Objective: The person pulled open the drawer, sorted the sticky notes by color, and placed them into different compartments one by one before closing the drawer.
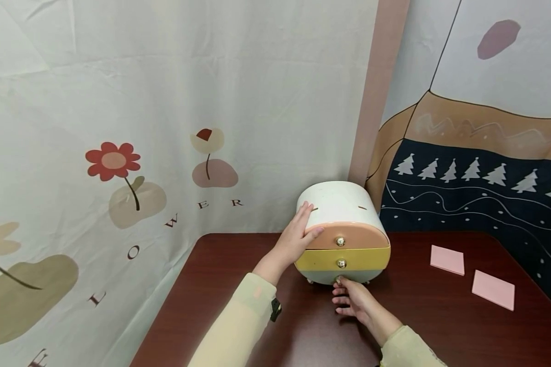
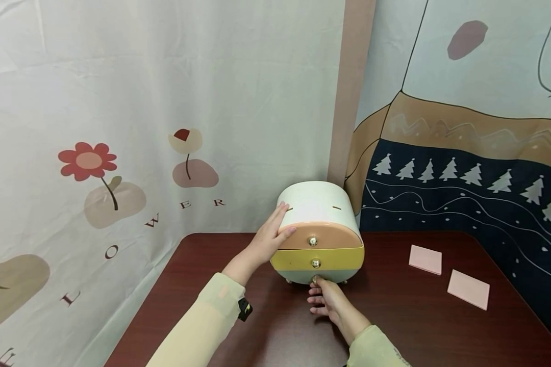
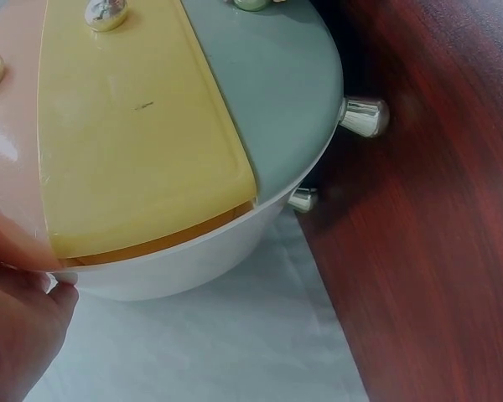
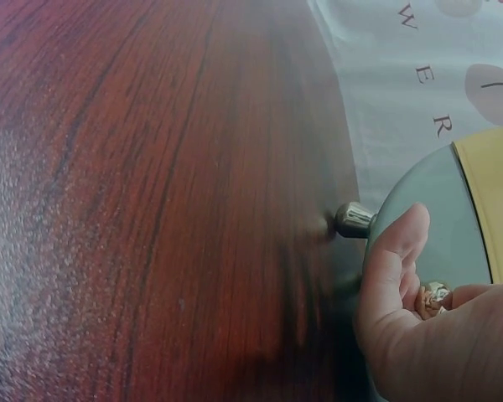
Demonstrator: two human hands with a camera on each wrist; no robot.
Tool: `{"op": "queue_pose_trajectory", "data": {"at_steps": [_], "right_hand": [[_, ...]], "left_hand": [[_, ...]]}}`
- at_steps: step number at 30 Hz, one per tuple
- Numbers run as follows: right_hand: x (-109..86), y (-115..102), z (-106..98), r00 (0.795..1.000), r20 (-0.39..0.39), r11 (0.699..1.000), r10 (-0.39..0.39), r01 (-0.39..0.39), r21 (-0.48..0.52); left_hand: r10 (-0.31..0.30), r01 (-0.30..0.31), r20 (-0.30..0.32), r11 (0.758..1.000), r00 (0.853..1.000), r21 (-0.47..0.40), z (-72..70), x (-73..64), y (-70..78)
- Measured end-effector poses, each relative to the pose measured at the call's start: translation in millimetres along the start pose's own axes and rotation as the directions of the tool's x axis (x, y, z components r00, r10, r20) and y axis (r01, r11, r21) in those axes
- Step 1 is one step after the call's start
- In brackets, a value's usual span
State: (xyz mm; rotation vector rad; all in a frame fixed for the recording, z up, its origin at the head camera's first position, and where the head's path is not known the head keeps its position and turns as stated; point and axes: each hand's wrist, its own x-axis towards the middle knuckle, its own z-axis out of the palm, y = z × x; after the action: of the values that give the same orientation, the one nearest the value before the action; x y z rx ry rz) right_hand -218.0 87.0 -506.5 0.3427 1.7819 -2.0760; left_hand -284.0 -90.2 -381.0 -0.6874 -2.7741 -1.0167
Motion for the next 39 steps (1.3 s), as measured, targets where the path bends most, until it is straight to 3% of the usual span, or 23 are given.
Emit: {"op": "queue_pose_trajectory", "data": {"at_steps": [39], "right_hand": [[-5.9,2.4,-0.9,1.0,-0.028,0.999,-0.006,0.004,-0.049]], "left_hand": [[0.005,-0.005,-0.011,1.0,1.0,0.008,1.1,0.1,-1.1]]}}
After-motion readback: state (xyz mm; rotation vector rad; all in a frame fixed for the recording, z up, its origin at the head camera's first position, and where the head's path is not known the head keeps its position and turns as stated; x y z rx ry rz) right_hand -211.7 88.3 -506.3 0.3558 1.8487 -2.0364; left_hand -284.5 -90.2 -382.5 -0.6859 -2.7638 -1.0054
